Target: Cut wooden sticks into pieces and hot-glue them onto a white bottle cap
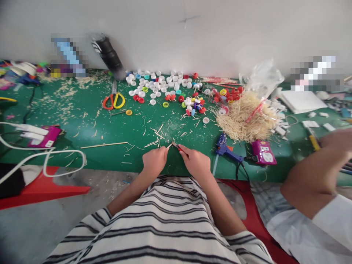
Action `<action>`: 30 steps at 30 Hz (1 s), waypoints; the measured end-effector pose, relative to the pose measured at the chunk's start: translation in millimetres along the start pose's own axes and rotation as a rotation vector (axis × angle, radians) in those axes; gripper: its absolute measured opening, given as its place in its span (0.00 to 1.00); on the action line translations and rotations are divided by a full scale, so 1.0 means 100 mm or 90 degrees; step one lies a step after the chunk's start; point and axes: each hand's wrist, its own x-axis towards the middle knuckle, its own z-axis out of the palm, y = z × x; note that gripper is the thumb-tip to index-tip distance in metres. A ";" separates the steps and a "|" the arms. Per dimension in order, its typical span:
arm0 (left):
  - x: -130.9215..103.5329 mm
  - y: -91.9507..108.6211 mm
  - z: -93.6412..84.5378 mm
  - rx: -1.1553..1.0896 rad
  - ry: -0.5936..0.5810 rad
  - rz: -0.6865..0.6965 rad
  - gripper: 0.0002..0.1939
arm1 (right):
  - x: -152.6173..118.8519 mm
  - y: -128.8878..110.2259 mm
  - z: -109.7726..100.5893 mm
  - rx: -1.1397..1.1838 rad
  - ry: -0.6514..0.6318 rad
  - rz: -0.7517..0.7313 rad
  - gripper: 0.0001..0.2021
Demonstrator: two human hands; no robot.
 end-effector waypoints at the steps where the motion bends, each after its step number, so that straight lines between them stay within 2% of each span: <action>1: 0.00 0.00 0.00 -0.003 0.002 -0.002 0.23 | -0.02 0.02 0.00 0.008 -0.003 0.004 0.22; 13: -0.02 -0.01 -0.02 -0.014 0.029 -0.019 0.20 | -0.10 0.09 0.01 0.065 0.002 0.012 0.22; 19: -0.02 0.01 -0.01 -0.008 0.046 -0.020 0.24 | -0.12 0.12 -0.01 0.090 0.018 0.024 0.22; 30: -0.02 0.00 0.00 -0.007 0.031 0.000 0.24 | -0.07 -0.03 -0.02 0.036 -0.005 0.006 0.22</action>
